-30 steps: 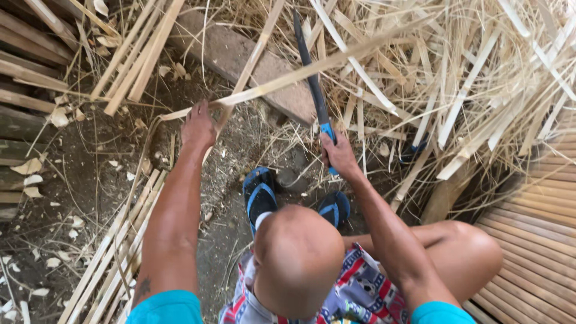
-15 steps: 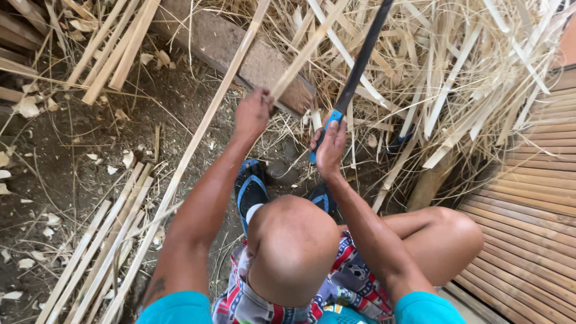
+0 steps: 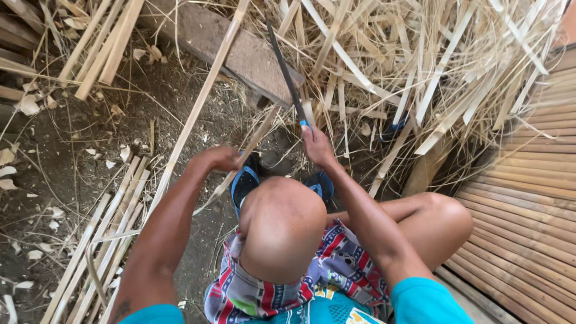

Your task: The person sits on the ground and uses a machete to split long bamboo strips into thinner pieces. They repeatedly strike the bamboo against a wooden block to separate the fibers and place the finished strips aside.

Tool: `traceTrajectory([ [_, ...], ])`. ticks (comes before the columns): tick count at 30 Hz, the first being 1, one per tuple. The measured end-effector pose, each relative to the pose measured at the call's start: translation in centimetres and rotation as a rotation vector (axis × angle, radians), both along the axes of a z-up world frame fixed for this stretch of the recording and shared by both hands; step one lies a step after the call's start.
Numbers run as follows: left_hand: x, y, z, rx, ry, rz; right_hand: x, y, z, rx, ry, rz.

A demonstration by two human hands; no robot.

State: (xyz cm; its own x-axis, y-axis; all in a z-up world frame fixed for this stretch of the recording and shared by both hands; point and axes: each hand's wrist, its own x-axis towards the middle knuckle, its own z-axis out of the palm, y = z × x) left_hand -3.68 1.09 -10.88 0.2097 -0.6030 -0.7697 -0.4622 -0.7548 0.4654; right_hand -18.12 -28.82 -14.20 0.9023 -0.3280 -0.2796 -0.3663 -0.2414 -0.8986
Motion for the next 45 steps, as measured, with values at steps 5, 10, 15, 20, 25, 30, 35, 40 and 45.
traceTrajectory([
  [5, 3.7, -5.0, 6.7, -0.102, -0.297, -0.010, -0.9, 1.3, 1.1, 0.212, -0.063, -0.076],
  [10, 8.9, -17.4, 15.3, -0.874, -0.098, 0.904, 0.1, 0.7, 3.7, 0.436, -0.078, -0.104],
  [15, 9.4, -14.5, 13.2, -0.669, -0.345, 0.763, 1.7, -0.1, 7.3, 0.496, -0.031, -0.109],
  [20, 0.5, -2.8, -0.4, -0.121, -0.167, 0.484, 2.6, 0.8, 8.6, 0.559, 0.072, -0.180],
  [25, -5.1, 0.7, -5.1, -0.173, -0.324, 0.505, 3.5, 1.4, 9.7, 0.614, 0.016, -0.215],
  [30, -5.0, 0.0, -8.3, -0.020, -0.452, 0.696, 3.3, 0.3, 12.6, 0.565, -0.086, -0.213],
  [35, -5.4, 1.3, -10.5, -0.065, -0.421, 0.571, 4.5, -1.3, 16.3, 0.351, -0.136, -0.083],
  [40, -1.8, -3.5, -2.5, -0.511, -0.502, 0.984, 7.1, -1.9, 18.4, 0.311, 0.001, -0.131],
  [45, 2.4, -7.1, 2.1, -0.468, -0.588, 0.794, 4.4, 1.7, 14.4, 0.409, 0.075, -0.364],
])
